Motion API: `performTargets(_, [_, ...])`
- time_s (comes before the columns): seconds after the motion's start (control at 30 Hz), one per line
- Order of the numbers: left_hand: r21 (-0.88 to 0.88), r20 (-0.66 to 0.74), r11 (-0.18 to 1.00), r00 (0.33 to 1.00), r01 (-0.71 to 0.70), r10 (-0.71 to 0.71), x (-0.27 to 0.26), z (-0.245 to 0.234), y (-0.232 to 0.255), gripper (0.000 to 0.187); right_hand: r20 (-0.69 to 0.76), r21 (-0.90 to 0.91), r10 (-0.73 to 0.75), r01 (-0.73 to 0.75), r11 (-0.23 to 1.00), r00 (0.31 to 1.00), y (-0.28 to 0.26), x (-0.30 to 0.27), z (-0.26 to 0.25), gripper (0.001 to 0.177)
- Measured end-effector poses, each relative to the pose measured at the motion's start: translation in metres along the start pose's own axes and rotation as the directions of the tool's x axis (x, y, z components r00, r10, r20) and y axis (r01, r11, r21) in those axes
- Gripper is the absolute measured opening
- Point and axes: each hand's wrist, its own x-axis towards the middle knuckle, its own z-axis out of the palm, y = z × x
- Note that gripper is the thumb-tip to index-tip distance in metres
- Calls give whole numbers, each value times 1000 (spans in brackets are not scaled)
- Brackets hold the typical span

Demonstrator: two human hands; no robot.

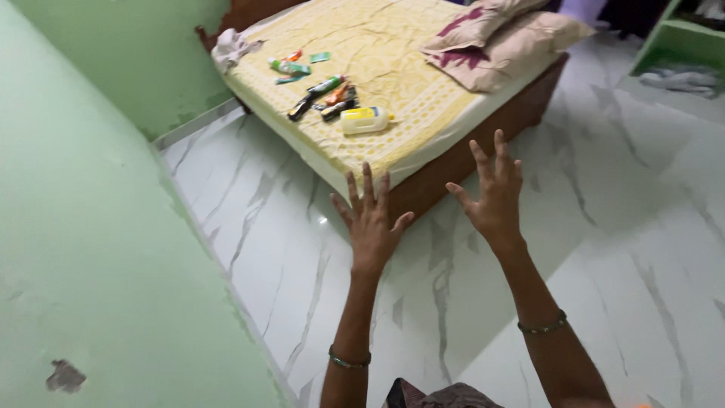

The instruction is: The person moves several bottles of soap and cleaning products from a bed to a bathroom shelf, then folds a towel and hangs it on a bathroom towel rack. The person handles multiple bottles and a towel, placing them in their intended locations.

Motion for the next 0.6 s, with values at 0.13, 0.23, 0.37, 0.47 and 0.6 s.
performTargets(0.13, [117,0,987,994,110,-111,3,-7,-27,94,38,65,-64,61,996,997,-12,13,31,85])
performTargets(0.23, [137,-7,977,986,166,-166,11,-2,-31,94,54,85,-107,102,991,993,-6,26,44,85])
performTargets(0.37, [138,-66,973,982,185,-177,29,10,-33,96,57,93,-134,129,987,989,12,45,57,85])
performTargets(0.47, [135,-103,973,979,189,-176,40,26,-34,96,59,100,-145,139,985,988,31,54,66,84])
performTargets(0.6, [119,-51,969,976,215,-210,48,40,-42,97,86,120,-128,118,986,988,45,63,85,84])
